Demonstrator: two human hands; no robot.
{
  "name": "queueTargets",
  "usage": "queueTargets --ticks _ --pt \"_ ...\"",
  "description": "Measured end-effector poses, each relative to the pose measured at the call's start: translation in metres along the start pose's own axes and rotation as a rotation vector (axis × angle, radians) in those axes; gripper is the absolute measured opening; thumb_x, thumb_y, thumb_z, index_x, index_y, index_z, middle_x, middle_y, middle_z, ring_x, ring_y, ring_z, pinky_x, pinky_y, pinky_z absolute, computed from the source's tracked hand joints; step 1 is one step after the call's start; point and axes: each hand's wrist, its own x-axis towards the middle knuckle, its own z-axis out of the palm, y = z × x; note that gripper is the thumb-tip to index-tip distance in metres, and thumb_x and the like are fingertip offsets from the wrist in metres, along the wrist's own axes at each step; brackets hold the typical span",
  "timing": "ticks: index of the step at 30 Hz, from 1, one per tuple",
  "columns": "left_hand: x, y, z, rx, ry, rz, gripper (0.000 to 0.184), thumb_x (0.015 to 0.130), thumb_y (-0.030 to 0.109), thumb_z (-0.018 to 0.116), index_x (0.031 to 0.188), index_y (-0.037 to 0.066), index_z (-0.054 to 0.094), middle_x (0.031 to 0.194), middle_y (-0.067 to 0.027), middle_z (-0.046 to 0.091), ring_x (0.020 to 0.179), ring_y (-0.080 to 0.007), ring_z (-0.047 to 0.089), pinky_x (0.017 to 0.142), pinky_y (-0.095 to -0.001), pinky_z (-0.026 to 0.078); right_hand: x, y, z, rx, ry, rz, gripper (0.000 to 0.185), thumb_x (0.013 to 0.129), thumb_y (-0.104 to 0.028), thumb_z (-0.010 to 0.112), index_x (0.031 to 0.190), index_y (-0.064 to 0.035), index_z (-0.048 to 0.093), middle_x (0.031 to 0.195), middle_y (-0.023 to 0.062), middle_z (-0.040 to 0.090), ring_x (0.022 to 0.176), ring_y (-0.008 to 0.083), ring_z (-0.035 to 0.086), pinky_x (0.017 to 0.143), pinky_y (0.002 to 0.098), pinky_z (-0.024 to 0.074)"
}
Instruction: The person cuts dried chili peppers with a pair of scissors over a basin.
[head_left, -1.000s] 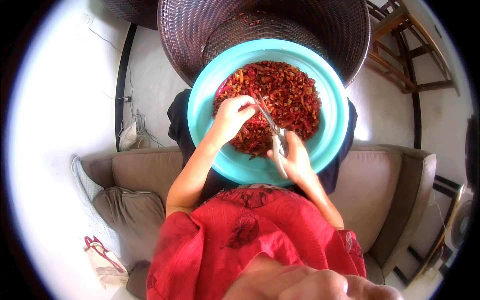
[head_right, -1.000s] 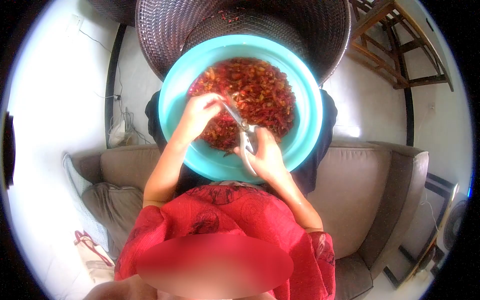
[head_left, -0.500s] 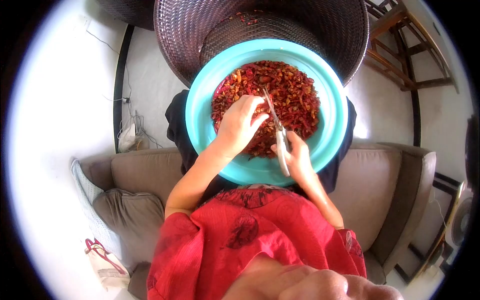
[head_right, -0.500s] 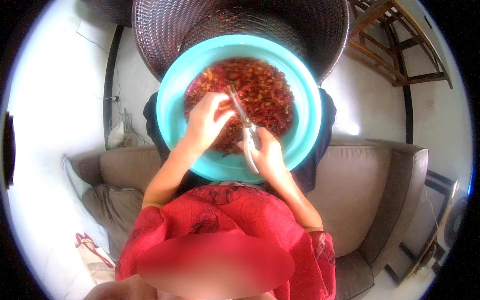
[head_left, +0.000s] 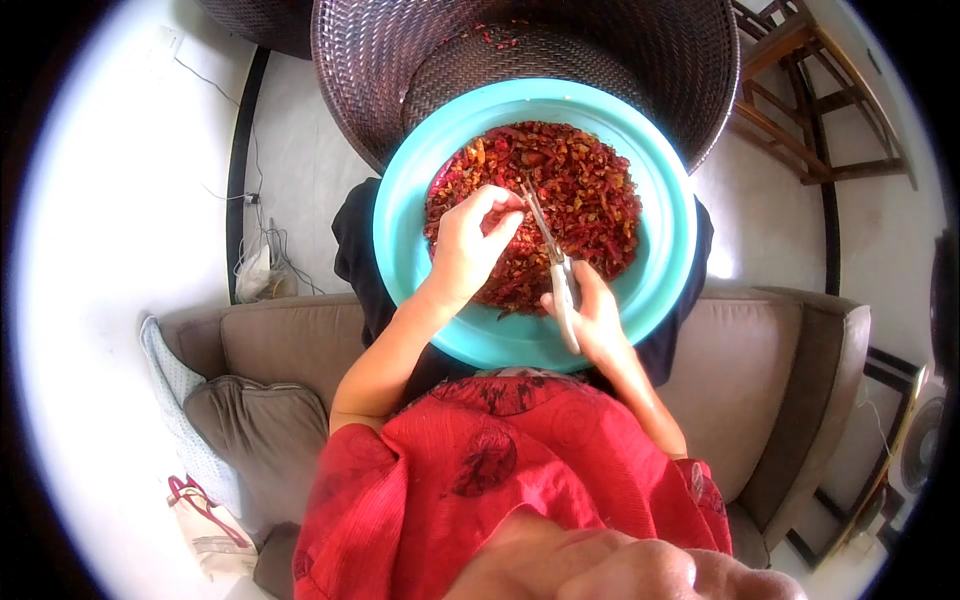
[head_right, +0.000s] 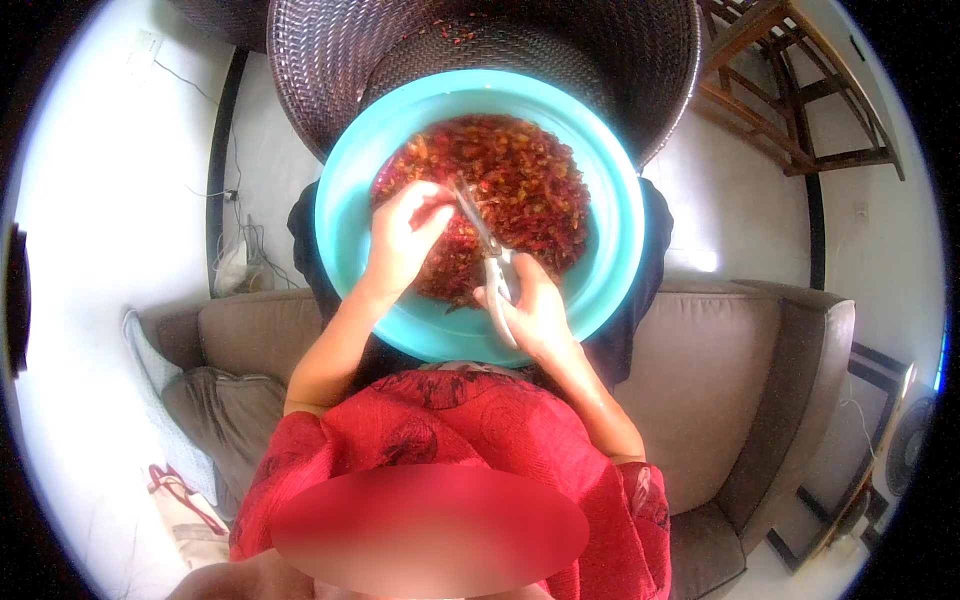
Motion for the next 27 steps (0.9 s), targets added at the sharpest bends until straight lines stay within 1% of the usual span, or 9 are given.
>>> queueTargets --ticks 1,4,8,10,11,15,21,23,27 --pt "0.0 -0.001 0.0 -0.112 -0.029 -0.062 0.016 0.089 -0.002 0.066 0.105 0.0 0.064 0.091 -0.0056 0.068 0.078 -0.0092 0.063 0.07 -0.0247 0.052 0.0 0.0 -0.001 -0.003 -0.017 0.006 0.047 0.079 -0.03 0.079 0.109 0.0003 0.06 0.091 0.0183 0.064 0.082 0.0284 0.064 0.074 0.0402 0.0502" --pt "0.0 -0.002 0.002 -0.188 -0.05 -0.079 0.017 0.091 -0.002 0.064 0.108 -0.001 0.064 0.093 -0.0042 0.068 0.08 -0.0088 0.063 0.073 -0.0232 0.052 0.001 0.005 0.0 -0.001 -0.027 -0.009 0.05 0.078 -0.03 0.079 0.112 0.0006 0.059 0.095 0.0196 0.063 0.088 0.0316 0.064 0.078 0.0421 0.0498" --pt "0.003 0.005 -0.002 -0.294 -0.03 -0.175 0.018 0.092 -0.002 0.062 0.11 -0.002 0.064 0.093 -0.0038 0.068 0.081 -0.0087 0.063 0.073 -0.0227 0.052 0.002 0.012 0.004 -0.05 0.019 -0.071 0.054 0.077 -0.03 0.08 0.115 0.0017 0.057 0.1 0.0216 0.061 0.094 0.0355 0.062 0.084 0.0444 0.0483" --pt "0.007 0.006 -0.009 -0.409 -0.104 -0.293 0.017 0.094 0.0 0.061 0.11 -0.001 0.064 0.093 -0.0033 0.067 0.079 -0.0083 0.062 0.071 -0.0226 0.052 0.002 0.007 0.002 -0.056 0.013 -0.061 0.056 0.076 -0.031 0.08 0.115 0.0018 0.057 0.101 0.0221 0.06 0.095 0.0362 0.061 0.085 0.0448 0.0481" --pt "0.006 0.004 -0.01 -0.409 -0.105 -0.293 0.017 0.094 0.0 0.061 0.11 -0.001 0.064 0.093 -0.0033 0.067 0.079 -0.0083 0.062 0.071 -0.0226 0.052 0.002 0.006 0.002 -0.062 0.007 -0.051 0.057 0.076 -0.031 0.08 0.116 0.0019 0.056 0.102 0.0227 0.06 0.096 0.0368 0.061 0.085 0.0452 0.0479" --pt "0.005 0.0 -0.009 -0.442 -0.204 -0.323 0.015 0.094 0.002 0.062 0.109 -0.001 0.065 0.091 -0.0032 0.067 0.076 -0.0078 0.061 0.069 -0.0229 0.052 0.002 0.006 0.003 -0.071 0.003 -0.028 0.058 0.075 -0.032 0.081 0.116 0.0017 0.057 0.102 0.0225 0.061 0.095 0.0366 0.062 0.084 0.0449 0.0487" --pt "0.005 -0.001 -0.009 -0.312 -0.229 -0.324 0.011 0.094 0.003 0.064 0.103 -0.002 0.065 0.089 -0.0041 0.066 0.074 -0.0084 0.061 0.067 -0.0237 0.051 0.002 0.003 0.001 -0.091 0.037 -0.069 0.046 0.076 -0.028 0.082 0.105 0.0018 0.063 0.09 0.02 0.065 0.082 0.034 0.065 0.076 0.0429 0.0501" --pt "0.005 -0.003 -0.009 -0.309 -0.225 -0.33 0.01 0.094 0.003 0.064 0.102 -0.002 0.064 0.088 -0.0043 0.066 0.073 -0.0086 0.06 0.067 -0.0238 0.051 0.001 0.002 0.001 -0.055 0.007 -0.02 0.042 0.077 -0.026 0.083 0.102 0.002 0.064 0.086 0.0192 0.065 0.079 0.0335 0.065 0.074 0.0426 0.0499" --pt "0.005 -0.004 -0.011 -0.423 -0.178 -0.344 0.01 0.094 0.005 0.065 0.102 -0.001 0.062 0.088 -0.0044 0.067 0.074 -0.0091 0.062 0.067 -0.0237 0.052 0.002 0.004 0.002 -0.087 0.016 -0.034 0.045 0.077 -0.028 0.082 0.104 0.0022 0.063 0.089 0.0201 0.065 0.082 0.0329 0.065 0.075 0.0423 0.05"
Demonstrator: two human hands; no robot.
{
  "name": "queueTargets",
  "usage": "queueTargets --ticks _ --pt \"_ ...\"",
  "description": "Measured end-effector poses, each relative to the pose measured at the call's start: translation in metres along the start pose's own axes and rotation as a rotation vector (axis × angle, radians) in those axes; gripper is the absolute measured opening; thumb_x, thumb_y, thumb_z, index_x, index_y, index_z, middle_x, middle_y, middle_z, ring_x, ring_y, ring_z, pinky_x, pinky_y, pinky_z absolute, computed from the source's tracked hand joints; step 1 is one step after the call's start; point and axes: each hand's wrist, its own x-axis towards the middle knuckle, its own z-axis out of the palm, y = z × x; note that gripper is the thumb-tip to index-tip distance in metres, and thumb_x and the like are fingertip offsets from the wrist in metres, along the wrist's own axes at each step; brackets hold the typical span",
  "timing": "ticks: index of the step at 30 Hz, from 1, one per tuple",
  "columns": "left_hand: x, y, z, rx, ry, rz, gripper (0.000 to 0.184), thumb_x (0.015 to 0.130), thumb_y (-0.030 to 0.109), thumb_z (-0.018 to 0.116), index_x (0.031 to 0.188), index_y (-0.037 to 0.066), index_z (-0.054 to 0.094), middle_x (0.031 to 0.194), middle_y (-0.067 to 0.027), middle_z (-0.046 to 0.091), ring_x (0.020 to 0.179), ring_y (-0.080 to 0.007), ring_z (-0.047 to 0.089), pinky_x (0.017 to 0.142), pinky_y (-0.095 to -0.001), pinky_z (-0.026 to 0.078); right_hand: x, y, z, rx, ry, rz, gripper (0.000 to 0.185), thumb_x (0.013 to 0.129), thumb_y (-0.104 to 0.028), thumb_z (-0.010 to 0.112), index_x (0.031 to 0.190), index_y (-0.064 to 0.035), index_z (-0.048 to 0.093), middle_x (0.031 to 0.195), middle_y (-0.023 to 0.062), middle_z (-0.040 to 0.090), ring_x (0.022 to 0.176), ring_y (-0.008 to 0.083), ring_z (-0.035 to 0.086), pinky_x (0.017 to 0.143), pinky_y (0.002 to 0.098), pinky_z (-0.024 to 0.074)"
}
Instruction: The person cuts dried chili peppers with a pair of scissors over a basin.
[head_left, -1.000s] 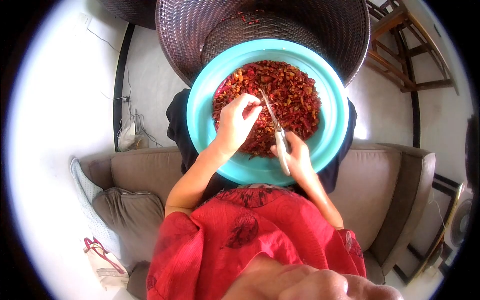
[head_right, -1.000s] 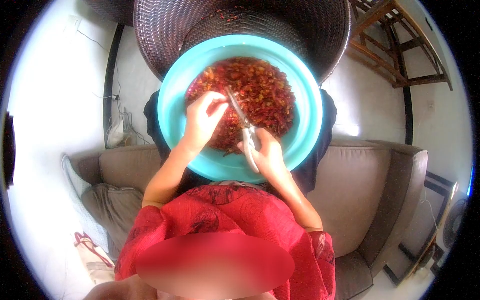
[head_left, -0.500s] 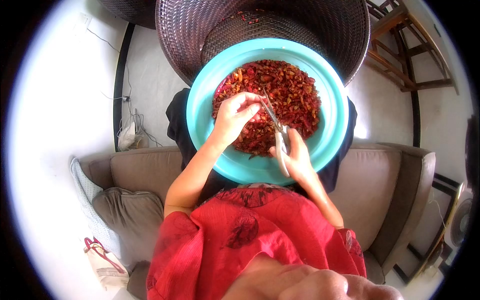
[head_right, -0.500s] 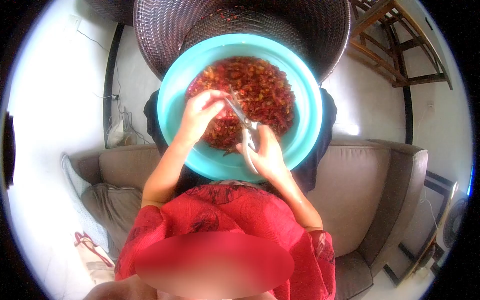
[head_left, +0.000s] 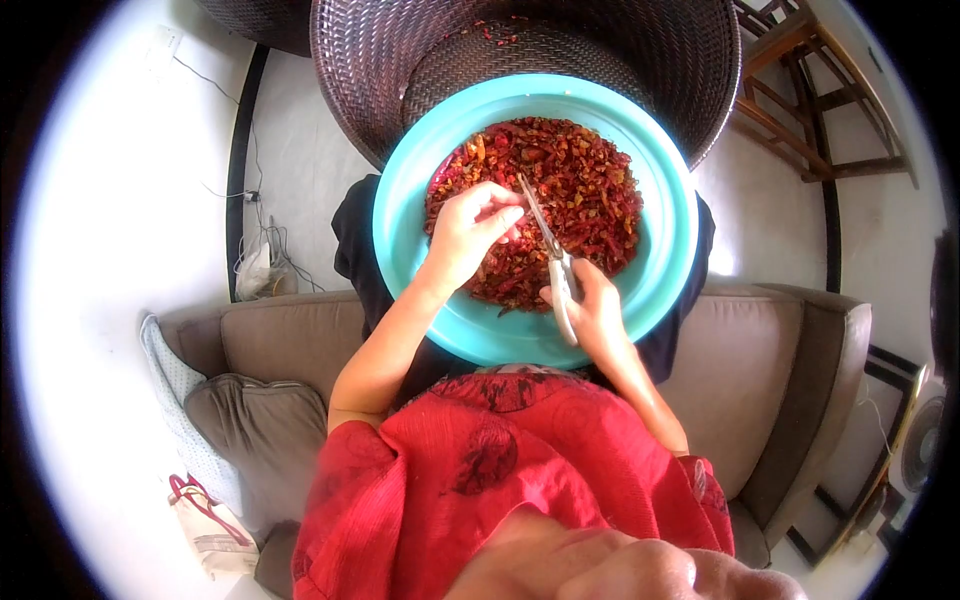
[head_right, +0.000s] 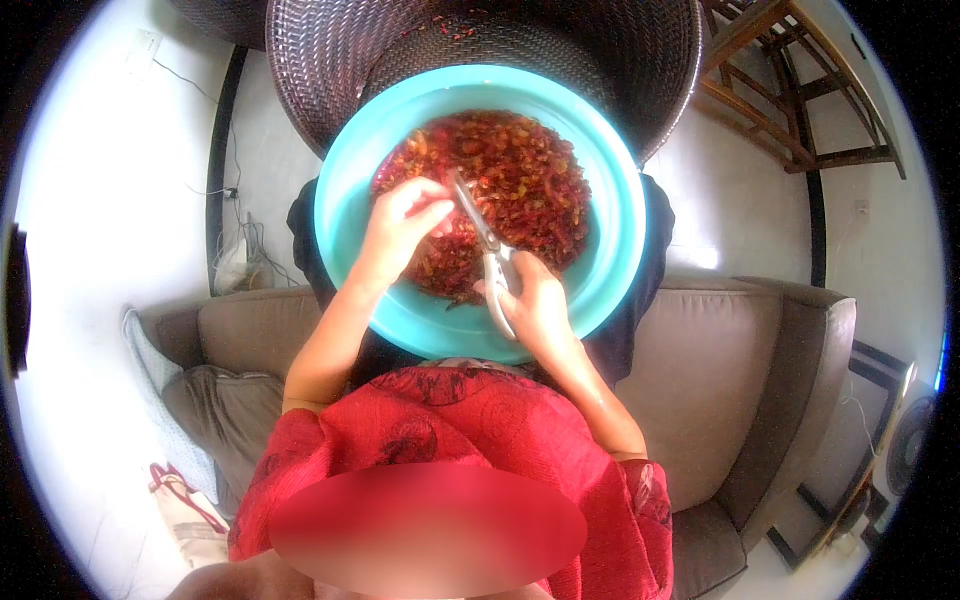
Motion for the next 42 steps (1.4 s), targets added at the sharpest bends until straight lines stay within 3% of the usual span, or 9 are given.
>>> queueTargets --ticks 5,8,14,20,27,29,36,38,42 --pt "0.005 0.002 -0.009 -0.254 0.02 -0.07 0.011 0.096 0.014 0.065 0.103 0.005 0.062 0.094 -0.0051 0.07 0.075 -0.0085 0.063 0.07 -0.0222 0.052 -0.001 0.002 -0.003 0.078 -0.044 -0.01 0.052 0.079 -0.032 0.079 0.112 0.0013 0.057 0.098 0.0211 0.063 0.09 0.0324 0.064 0.078 0.0424 0.0501" --pt "0.002 0.008 -0.006 -0.308 -0.009 -0.102 0.01 0.096 0.012 0.064 0.102 0.004 0.062 0.093 -0.0051 0.07 0.075 -0.0085 0.063 0.07 -0.0226 0.053 -0.002 -0.003 -0.004 0.06 -0.092 -0.009 0.053 0.079 -0.031 0.079 0.114 0.0012 0.056 0.098 0.0204 0.062 0.09 0.0326 0.064 0.079 0.0426 0.05" --pt "0.002 0.002 -0.006 -0.073 -0.135 -0.119 0.008 0.096 0.008 0.063 0.1 0.002 0.062 0.089 -0.0036 0.067 0.074 -0.0088 0.062 0.068 -0.0232 0.053 0.0 -0.002 -0.003 -0.023 -0.064 -0.049 0.051 0.08 -0.032 0.079 0.11 0.0025 0.058 0.098 0.0226 0.063 0.09 0.0349 0.065 0.079 0.0435 0.0503" --pt "0.001 0.003 -0.005 -0.064 -0.068 -0.103 0.009 0.096 0.008 0.063 0.101 0.001 0.061 0.089 -0.0046 0.066 0.072 -0.0095 0.062 0.066 -0.0234 0.053 0.001 0.002 0.001 0.015 -0.048 0.003 0.047 0.079 -0.032 0.082 0.103 0.0031 0.062 0.087 0.0224 0.066 0.079 0.0346 0.067 0.072 0.043 0.0514" --pt "0.001 0.004 -0.006 -0.054 -0.062 -0.11 0.007 0.096 0.011 0.063 0.099 0.005 0.061 0.087 -0.003 0.066 0.073 -0.0087 0.061 0.066 -0.0223 0.051 0.001 -0.002 -0.001 0.025 -0.084 0.045 0.046 0.078 -0.031 0.082 0.103 0.0028 0.064 0.089 0.0232 0.067 0.078 0.0324 0.067 0.072 0.0419 0.0516" --pt "0.001 0.004 -0.007 -0.074 -0.056 -0.124 0.01 0.096 0.009 0.063 0.101 0.001 0.06 0.088 -0.0068 0.067 0.072 -0.0109 0.062 0.066 -0.0241 0.052 0.0 -0.004 -0.002 0.062 -0.096 0.07 0.044 0.078 -0.03 0.082 0.102 0.0026 0.065 0.088 0.0217 0.067 0.077 0.0301 0.067 0.072 0.0406 0.0514" --pt "0.002 0.005 -0.009 -0.236 -0.047 -0.166 0.01 0.096 0.011 0.064 0.101 0.003 0.06 0.088 -0.0064 0.068 0.072 -0.0096 0.062 0.066 -0.0227 0.051 -0.002 0.001 -0.004 0.139 -0.115 0.089 0.047 0.08 -0.034 0.079 0.106 0.0017 0.061 0.088 0.0179 0.065 0.08 0.0264 0.064 0.075 0.0389 0.0503" --pt "0.002 0.005 -0.007 -0.14 -0.137 -0.219 0.009 0.096 0.01 0.064 0.1 0.003 0.061 0.088 -0.0062 0.068 0.072 -0.0092 0.062 0.066 -0.0223 0.051 -0.001 0.004 -0.001 0.129 -0.136 0.095 0.051 0.081 -0.035 0.078 0.111 0.001 0.058 0.092 0.0186 0.065 0.083 0.0284 0.064 0.076 0.0402 0.0501" --pt "0.0 0.005 -0.006 -0.148 -0.109 -0.16 0.008 0.096 0.011 0.064 0.1 0.004 0.062 0.089 -0.0047 0.069 0.072 -0.0087 0.062 0.066 -0.0219 0.051 -0.002 0.006 0.0 0.096 -0.084 0.004 0.052 0.081 -0.034 0.077 0.113 0.0006 0.057 0.094 0.0193 0.064 0.086 0.0309 0.064 0.078 0.0413 0.0499"
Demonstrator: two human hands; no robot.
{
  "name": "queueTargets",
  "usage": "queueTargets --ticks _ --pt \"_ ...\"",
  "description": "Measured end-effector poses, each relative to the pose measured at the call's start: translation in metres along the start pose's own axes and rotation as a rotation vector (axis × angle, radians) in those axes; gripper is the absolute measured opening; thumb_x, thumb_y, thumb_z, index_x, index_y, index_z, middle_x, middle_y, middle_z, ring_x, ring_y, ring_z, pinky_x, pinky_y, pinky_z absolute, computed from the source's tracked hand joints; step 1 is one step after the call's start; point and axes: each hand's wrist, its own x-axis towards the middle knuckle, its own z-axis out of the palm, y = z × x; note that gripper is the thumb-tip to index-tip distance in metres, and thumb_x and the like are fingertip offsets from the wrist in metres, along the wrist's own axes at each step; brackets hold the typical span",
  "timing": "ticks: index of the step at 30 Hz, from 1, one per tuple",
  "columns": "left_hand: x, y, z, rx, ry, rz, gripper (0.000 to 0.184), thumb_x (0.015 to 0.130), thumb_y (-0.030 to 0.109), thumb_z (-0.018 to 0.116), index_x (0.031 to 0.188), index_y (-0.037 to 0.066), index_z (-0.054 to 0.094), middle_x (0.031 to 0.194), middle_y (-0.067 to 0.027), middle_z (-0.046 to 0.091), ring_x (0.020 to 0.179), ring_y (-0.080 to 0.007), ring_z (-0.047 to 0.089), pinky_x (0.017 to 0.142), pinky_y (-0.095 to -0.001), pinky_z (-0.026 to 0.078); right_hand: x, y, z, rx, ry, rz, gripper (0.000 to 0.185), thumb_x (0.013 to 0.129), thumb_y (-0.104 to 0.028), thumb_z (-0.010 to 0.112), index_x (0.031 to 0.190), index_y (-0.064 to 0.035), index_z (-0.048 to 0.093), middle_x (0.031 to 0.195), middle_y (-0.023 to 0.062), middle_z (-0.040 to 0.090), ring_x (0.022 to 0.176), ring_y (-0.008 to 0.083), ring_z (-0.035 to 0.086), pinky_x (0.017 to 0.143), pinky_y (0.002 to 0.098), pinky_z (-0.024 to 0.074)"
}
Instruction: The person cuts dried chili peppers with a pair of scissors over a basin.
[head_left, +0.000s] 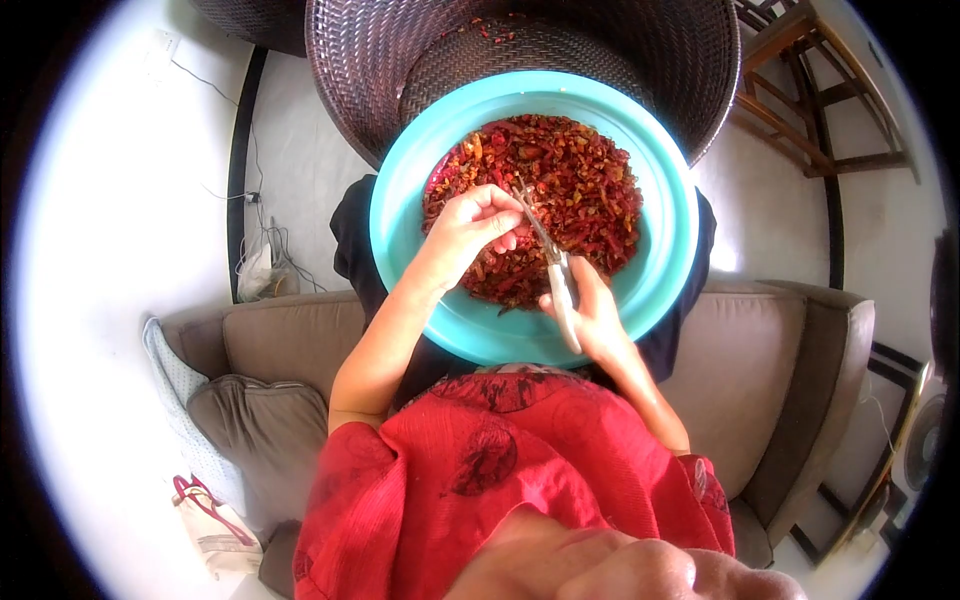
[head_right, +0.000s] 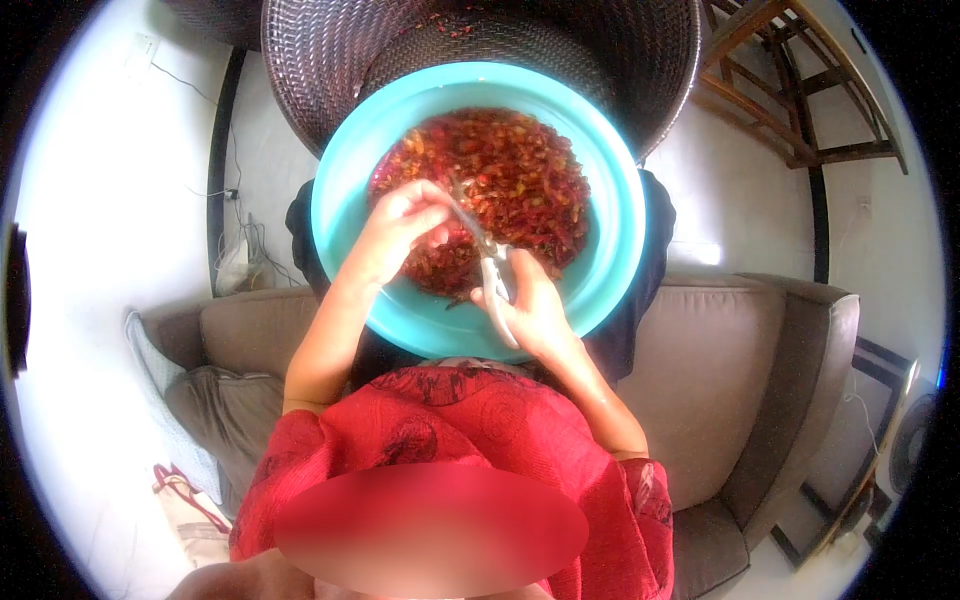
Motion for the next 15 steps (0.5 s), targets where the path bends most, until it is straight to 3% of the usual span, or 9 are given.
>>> queueTargets --ticks 6,11,15 --pt "0.002 -0.002 -0.002 -0.099 -0.005 0.022 0.008 0.097 0.012 0.063 0.1 0.005 0.061 0.091 -0.0052 0.069 0.073 -0.009 0.063 0.066 -0.0226 0.052 0.0 -0.001 0.0 -0.013 0.02 -0.108 0.053 0.079 -0.033 0.079 0.113 0.0006 0.056 0.094 0.0197 0.062 0.087 0.0327 0.063 0.08 0.043 0.0494" --pt "0.001 -0.004 -0.001 -0.008 -0.008 0.021 0.008 0.098 0.011 0.062 0.102 0.004 0.061 0.093 -0.0054 0.068 0.075 -0.0089 0.062 0.068 -0.0232 0.052 0.0 -0.007 -0.002 0.033 -0.062 0.036 0.043 0.081 -0.03 0.08 0.102 0.0027 0.059 0.085 0.019 0.064 0.077 0.0256 0.063 0.072 0.0402 0.0499" --pt "-0.002 0.007 0.003 -0.003 -0.003 0.03 0.016 0.097 0.01 0.062 0.11 0.001 0.062 0.093 -0.0051 0.068 0.079 -0.0097 0.062 0.073 -0.0241 0.052 0.0 -0.01 -0.002 0.018 0.02 0.008 0.039 0.082 -0.027 0.08 0.098 0.0035 0.061 0.08 0.0181 0.065 0.072 0.0228 0.062 0.068 0.0387 0.0496"
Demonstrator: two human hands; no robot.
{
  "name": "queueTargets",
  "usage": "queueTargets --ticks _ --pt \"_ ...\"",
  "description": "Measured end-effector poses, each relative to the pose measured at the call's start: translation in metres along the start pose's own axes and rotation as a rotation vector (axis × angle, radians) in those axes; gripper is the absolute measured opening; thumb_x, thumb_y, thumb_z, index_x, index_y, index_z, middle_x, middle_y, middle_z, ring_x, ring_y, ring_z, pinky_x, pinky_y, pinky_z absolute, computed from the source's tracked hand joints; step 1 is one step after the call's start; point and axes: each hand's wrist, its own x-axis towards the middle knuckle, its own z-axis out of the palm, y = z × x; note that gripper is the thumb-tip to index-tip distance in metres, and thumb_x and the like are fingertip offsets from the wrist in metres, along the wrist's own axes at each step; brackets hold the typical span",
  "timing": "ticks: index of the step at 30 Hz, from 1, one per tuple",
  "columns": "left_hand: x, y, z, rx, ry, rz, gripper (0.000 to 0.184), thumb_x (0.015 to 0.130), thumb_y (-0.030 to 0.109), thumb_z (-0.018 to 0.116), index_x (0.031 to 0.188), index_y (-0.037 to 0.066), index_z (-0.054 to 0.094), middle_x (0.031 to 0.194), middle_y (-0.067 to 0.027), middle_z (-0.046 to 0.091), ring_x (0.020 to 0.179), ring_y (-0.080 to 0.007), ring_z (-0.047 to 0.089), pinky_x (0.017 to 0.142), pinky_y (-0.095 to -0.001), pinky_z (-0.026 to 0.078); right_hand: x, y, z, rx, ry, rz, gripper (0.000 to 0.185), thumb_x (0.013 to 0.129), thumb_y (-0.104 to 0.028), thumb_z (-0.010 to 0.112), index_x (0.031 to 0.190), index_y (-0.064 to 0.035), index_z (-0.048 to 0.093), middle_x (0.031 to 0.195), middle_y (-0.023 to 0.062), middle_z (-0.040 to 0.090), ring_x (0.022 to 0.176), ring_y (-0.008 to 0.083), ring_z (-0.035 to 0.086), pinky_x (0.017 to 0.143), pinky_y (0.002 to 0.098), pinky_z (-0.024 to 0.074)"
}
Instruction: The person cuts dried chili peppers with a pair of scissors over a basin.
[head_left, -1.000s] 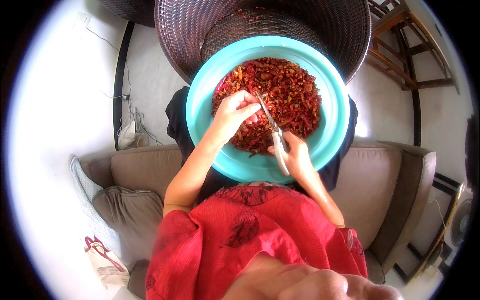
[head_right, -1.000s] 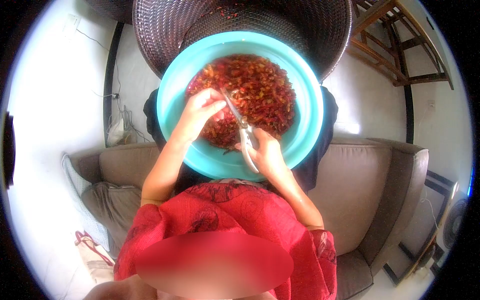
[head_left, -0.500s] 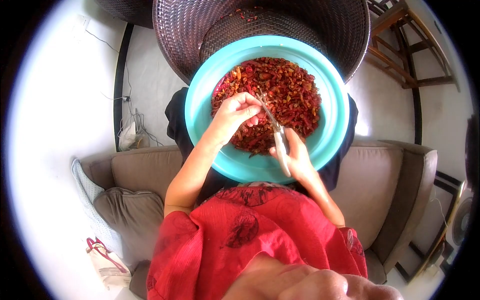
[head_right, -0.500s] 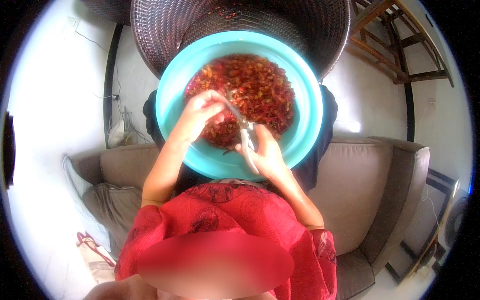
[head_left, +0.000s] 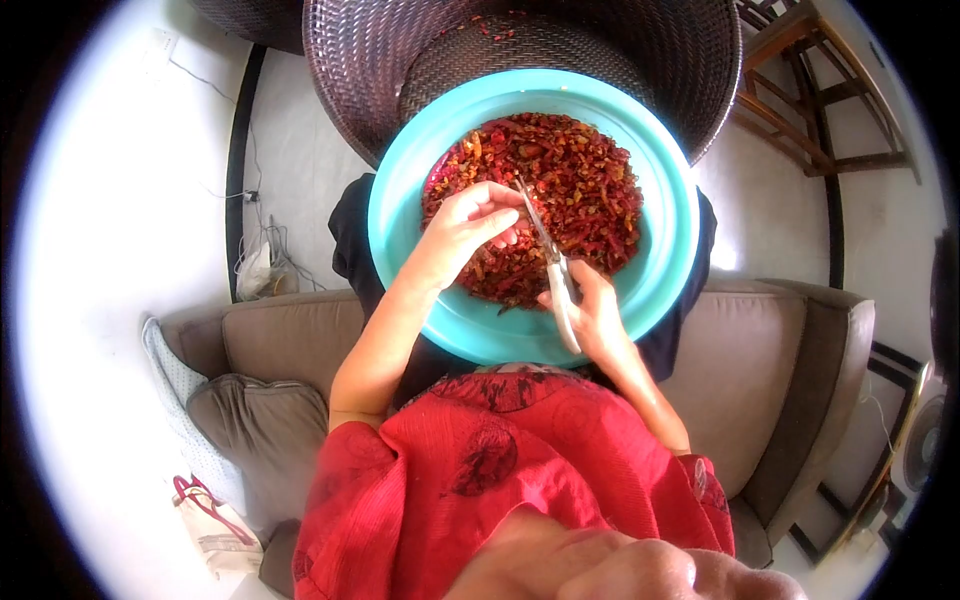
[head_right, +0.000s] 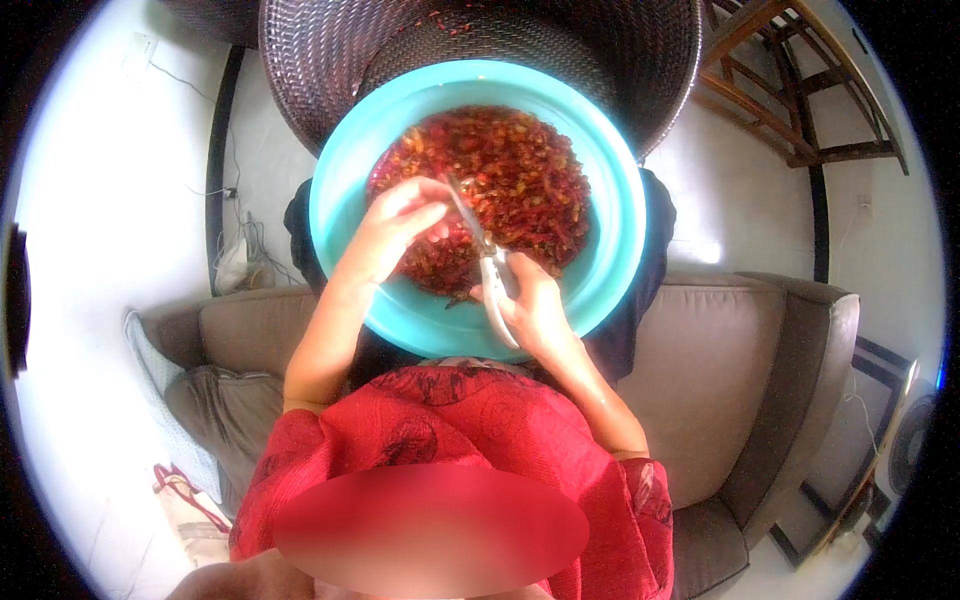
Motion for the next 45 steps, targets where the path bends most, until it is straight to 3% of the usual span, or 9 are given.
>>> queueTargets --ticks 15,24,26,27,29,35,39,41,45 --pt "0.002 -0.003 -0.006 0.124 0.062 -0.022 0.015 0.096 0.008 0.062 0.109 -0.001 0.062 0.093 -0.0067 0.068 0.081 -0.0107 0.063 0.074 -0.024 0.052 0.001 0.007 0.001 0.053 -0.049 0.096 0.037 0.082 -0.028 0.08 0.096 0.0026 0.065 0.078 0.0155 0.066 0.069 0.0209 0.061 0.067 0.0383 0.0497" --pt "0.003 -0.009 -0.004 0.003 0.012 0.01 0.014 0.097 0.01 0.061 0.109 0.002 0.06 0.094 -0.0051 0.068 0.081 -0.0101 0.063 0.075 -0.0243 0.052 0.0 0.005 0.0 -0.009 -0.037 -0.001 0.056 0.079 -0.036 0.08 0.113 0.0008 0.056 0.099 0.0217 0.063 0.092 0.0314 0.064 0.08 0.0429 0.0493" --pt "0.003 -0.011 -0.005 0.039 -0.008 0.001 0.014 0.097 0.009 0.06 0.11 0.003 0.061 0.096 -0.0044 0.067 0.082 -0.0107 0.062 0.076 -0.0251 0.052 0.0 0.006 0.003 -0.085 0.012 -0.06 0.052 0.078 -0.029 0.08 0.11 0.0018 0.053 0.087 0.0115 0.056 0.078 0.0189 0.054 0.072 0.0359 0.0474" --pt "0.004 -0.011 -0.006 0.075 -0.028 -0.007 0.016 0.096 0.008 0.058 0.112 0.004 0.061 0.097 -0.0037 0.066 0.084 -0.0114 0.062 0.077 -0.0258 0.052 0.0 0.007 0.003 -0.085 0.011 -0.06 0.052 0.078 -0.029 0.08 0.11 0.0018 0.053 0.087 0.0115 0.056 0.078 0.0189 0.054 0.072 0.0359 0.0474" --pt "0.005 -0.014 -0.008 0.081 -0.032 -0.023 0.016 0.096 0.007 0.058 0.112 0.004 0.061 0.097 -0.0039 0.066 0.084 -0.0112 0.062 0.077 -0.0257 0.052 0.001 0.007 0.001 -0.067 -0.058 0.044 0.058 0.078 -0.036 0.08 0.115 0.0011 0.056 0.102 0.0227 0.062 0.093 0.0364 0.063 0.083 0.0446 0.0494" --pt "0.003 -0.011 -0.005 0.041 -0.04 -0.051 0.015 0.097 0.008 0.057 0.11 0.004 0.061 0.097 -0.0038 0.066 0.083 -0.0104 0.062 0.076 -0.0247 0.052 0.002 0.009 0.004 -0.121 0.035 -0.124 0.06 0.078 -0.036 0.081 0.117 0.001 0.055 0.106 0.0242 0.061 0.099 0.0381 0.062 0.086 0.0461 0.0487" --pt "0.003 -0.011 -0.006 0.064 -0.047 -0.04 0.014 0.097 0.009 0.057 0.11 0.005 0.062 0.096 -0.0039 0.067 0.083 -0.0103 0.062 0.076 -0.0242 0.052 0.002 0.004 0.002 -0.121 0.004 -0.054 0.058 0.078 -0.036 0.081 0.115 0.0018 0.056 0.101 0.0237 0.063 0.094 0.0355 0.064 0.083 0.0447 0.0495" --pt "0.002 -0.009 -0.006 0.077 -0.044 -0.052 0.014 0.097 0.009 0.058 0.109 0.005 0.062 0.096 -0.0037 0.067 0.082 -0.0102 0.062 0.076 -0.0239 0.051 0.002 0.002 -0.001 -0.014 -0.104 0.068 0.051 0.08 -0.034 0.08 0.107 0.0029 0.059 0.091 0.0219 0.065 0.084 0.0312 0.065 0.076 0.042 0.0504" --pt "0.002 -0.011 -0.005 0.094 0.0 -0.049 0.012 0.097 0.011 0.058 0.107 0.004 0.062 0.095 -0.0033 0.067 0.081 -0.01 0.061 0.075 -0.0235 0.051 0.002 -0.003 -0.001 -0.03 -0.055 0.05 0.044 0.082 -0.032 0.079 0.1 0.0033 0.061 0.082 0.0199 0.066 0.074 0.0263 0.065 0.07 0.0395 0.0504"
